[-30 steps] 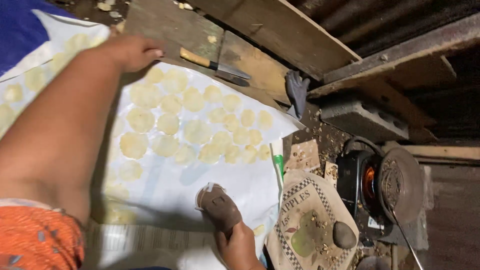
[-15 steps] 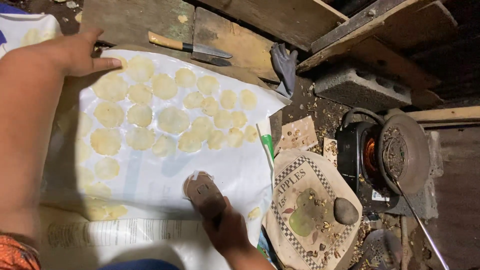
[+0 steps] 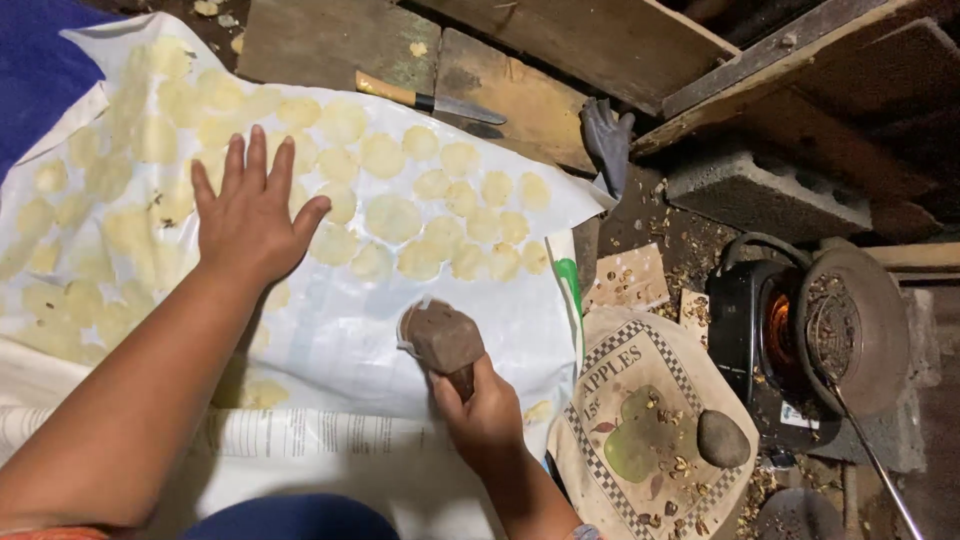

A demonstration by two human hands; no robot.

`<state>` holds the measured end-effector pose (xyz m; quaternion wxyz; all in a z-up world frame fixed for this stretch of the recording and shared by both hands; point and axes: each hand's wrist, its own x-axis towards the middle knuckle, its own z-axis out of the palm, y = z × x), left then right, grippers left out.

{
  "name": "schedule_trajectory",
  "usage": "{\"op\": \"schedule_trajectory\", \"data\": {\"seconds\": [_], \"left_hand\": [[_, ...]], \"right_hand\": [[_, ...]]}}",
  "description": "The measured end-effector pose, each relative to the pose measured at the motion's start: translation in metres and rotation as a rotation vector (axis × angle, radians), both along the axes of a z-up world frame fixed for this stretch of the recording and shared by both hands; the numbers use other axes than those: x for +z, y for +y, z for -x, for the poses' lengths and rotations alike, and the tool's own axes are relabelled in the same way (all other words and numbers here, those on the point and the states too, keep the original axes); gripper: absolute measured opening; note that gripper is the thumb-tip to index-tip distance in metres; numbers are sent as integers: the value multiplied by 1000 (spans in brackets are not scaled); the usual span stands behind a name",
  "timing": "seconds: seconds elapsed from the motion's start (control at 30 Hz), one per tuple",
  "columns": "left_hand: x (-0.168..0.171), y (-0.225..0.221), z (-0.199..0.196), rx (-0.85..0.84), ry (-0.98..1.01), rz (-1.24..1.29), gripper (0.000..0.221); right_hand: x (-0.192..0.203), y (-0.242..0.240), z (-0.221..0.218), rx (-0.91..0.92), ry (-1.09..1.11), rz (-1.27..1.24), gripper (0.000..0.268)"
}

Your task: Processing seeds by cracking them with a stone and flattening them with a wooden mallet to make crackers

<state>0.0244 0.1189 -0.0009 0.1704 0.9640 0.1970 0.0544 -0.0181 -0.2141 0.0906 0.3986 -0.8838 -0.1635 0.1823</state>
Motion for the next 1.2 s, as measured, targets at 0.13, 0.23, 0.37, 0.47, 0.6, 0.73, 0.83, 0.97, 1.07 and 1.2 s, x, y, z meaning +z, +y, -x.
{"op": "schedule_trajectory", "data": {"seconds": [0.13,0.23,0.37,0.47,0.6,0.73,0.83,0.97,1.07,1.2], "left_hand": [[0,35,-67,-44,112,-11,85],[5,50,-97,-40,133,93,84],[29,39,-76,-93,-237,212,90],[52,-9,-28,-249,-530,72,65],[45,-70,75,-618,-212,17,39],[32,-82,124,-654,170,-37,50],[81,-87,150,-742,193,244,72],[54,-105,185,-848,380,321,53],[7,-107,265,-781,409,311,56],[-93,-141,372,-731,425,316,59]], "right_hand": [[4,30,-30,-103,37,41,49],[-18,43,-47,-194,21,129,48],[-27,47,-77,-262,14,263,53],[-16,37,-103,-182,112,325,73],[48,-1,-113,249,152,604,73],[134,-85,-95,435,-77,939,43],[180,-146,-49,340,-200,1054,38],[210,-194,-18,47,-95,1025,40],[213,-222,-19,51,50,1151,44],[237,-270,-27,-235,34,1108,48]]}}
